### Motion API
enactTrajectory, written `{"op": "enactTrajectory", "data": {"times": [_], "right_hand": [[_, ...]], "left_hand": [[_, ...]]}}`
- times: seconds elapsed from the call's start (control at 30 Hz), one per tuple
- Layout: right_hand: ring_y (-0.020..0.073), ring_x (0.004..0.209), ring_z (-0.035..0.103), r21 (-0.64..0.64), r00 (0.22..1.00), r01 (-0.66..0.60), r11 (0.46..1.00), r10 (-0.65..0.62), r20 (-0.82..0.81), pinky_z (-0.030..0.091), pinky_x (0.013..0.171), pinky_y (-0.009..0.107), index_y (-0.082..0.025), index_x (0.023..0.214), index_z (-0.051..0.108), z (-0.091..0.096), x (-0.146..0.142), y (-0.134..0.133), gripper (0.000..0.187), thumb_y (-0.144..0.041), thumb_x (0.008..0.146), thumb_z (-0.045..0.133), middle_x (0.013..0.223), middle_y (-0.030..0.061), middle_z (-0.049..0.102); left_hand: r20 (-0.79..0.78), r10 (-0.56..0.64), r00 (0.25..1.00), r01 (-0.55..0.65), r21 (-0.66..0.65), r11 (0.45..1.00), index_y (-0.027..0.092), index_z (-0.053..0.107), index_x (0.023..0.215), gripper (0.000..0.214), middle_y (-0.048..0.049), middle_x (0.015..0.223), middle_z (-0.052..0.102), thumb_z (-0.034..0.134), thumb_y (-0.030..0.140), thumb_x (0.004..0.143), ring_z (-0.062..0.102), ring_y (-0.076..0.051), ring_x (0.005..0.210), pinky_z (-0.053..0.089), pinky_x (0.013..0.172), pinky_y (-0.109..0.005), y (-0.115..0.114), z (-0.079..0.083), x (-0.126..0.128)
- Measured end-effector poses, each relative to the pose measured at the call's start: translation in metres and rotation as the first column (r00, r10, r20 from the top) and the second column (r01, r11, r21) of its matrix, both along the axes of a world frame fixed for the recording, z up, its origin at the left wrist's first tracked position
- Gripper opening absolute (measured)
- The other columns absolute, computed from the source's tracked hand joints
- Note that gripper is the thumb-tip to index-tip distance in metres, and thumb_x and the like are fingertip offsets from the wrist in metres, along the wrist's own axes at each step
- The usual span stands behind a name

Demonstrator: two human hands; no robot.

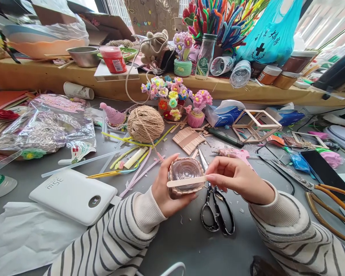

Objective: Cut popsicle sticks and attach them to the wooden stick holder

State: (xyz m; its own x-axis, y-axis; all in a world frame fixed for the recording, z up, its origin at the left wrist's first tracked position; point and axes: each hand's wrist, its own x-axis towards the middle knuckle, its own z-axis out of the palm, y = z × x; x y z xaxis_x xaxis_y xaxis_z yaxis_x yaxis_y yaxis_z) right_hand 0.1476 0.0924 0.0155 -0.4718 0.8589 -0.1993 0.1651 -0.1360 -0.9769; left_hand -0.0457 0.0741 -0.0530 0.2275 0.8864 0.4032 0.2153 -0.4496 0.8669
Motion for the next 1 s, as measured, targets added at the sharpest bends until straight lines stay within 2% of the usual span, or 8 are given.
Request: {"op": "enactTrajectory", "data": {"times": [0.1,0.33,0.43,0.63,0.73,0.87,1.0], "right_hand": [[0.0051,0.046,0.045,-0.028,0.998,-0.061,0.998,0.061,0.001,0.036,0.040,0.016,-0.016,0.080,0.052,-0.001,0.001,0.000,0.021,-0.029,0.070,0.064,0.056,-0.0034,0.053],[0.0045,0.046,0.043,-0.046,0.996,-0.090,0.995,0.089,-0.033,0.033,0.038,0.015,-0.016,0.087,0.047,-0.003,0.002,0.001,0.023,-0.027,0.072,0.062,0.056,-0.0045,0.051],[0.0039,0.046,0.042,-0.053,0.994,-0.101,0.993,0.098,-0.058,0.032,0.039,0.014,-0.017,0.090,0.045,-0.005,0.002,0.002,0.026,-0.027,0.073,0.062,0.056,-0.0051,0.051],[0.0037,0.045,0.040,-0.100,0.988,-0.104,0.990,0.092,-0.124,0.031,0.038,0.014,-0.018,0.092,0.042,-0.009,0.001,0.002,0.030,-0.027,0.072,0.062,0.056,-0.0067,0.048],[0.0036,0.045,0.041,-0.115,0.986,-0.103,0.988,0.086,-0.144,0.030,0.038,0.013,-0.019,0.093,0.042,-0.009,0.001,0.003,0.030,-0.026,0.072,0.063,0.057,-0.0071,0.048],[0.0034,0.045,0.041,-0.146,0.984,-0.096,0.985,0.073,-0.160,0.029,0.038,0.013,-0.019,0.092,0.041,-0.009,0.000,0.003,0.032,-0.026,0.071,0.064,0.057,-0.0077,0.048],[0.0029,0.043,0.039,-0.186,0.981,-0.098,0.978,0.063,-0.186,0.028,0.037,0.013,-0.019,0.091,0.041,-0.010,0.000,0.004,0.034,-0.026,0.069,0.065,0.056,-0.0086,0.047]], "left_hand": [[0.078,-0.049,0.996,0.050,-0.009,0.999,0.017,0.022,0.126,0.078,-0.0144,0.118,0.044,0.065,0.029,0.061,0.046,-0.028,0.109,0.033,0.094,-0.044,-0.001,0.003,-0.001],[0.214,-0.156,0.964,0.175,-0.074,0.982,0.016,0.022,0.126,0.068,-0.0137,0.122,0.043,0.052,0.041,0.070,0.044,-0.028,0.111,0.031,0.095,-0.045,-0.003,0.008,-0.002],[0.251,-0.156,0.955,0.188,-0.106,0.977,0.017,0.024,0.126,0.062,-0.0126,0.121,0.046,0.047,0.042,0.073,0.045,-0.027,0.110,0.031,0.095,-0.044,-0.003,0.008,-0.002],[0.228,-0.134,0.964,0.163,-0.113,0.980,0.018,0.024,0.126,0.059,-0.0125,0.121,0.045,0.047,0.035,0.075,0.045,-0.026,0.109,0.032,0.094,-0.046,-0.003,0.005,-0.002],[0.188,-0.117,0.975,0.118,0.004,0.993,0.021,0.027,0.125,0.060,-0.0128,0.124,0.040,0.052,0.031,0.071,0.040,-0.029,0.114,0.029,0.096,-0.049,-0.002,0.006,-0.003],[0.085,-0.106,0.991,0.084,0.233,0.969,0.023,0.044,0.109,0.049,-0.0110,0.124,0.037,0.062,0.021,0.063,0.036,-0.030,0.116,0.031,0.095,-0.050,0.001,0.011,-0.003],[0.006,-0.104,0.995,0.096,0.315,0.944,0.021,0.051,0.097,0.034,-0.0108,0.124,0.036,0.059,0.013,0.066,0.041,-0.027,0.112,0.037,0.090,-0.048,0.001,0.014,-0.004]]}}
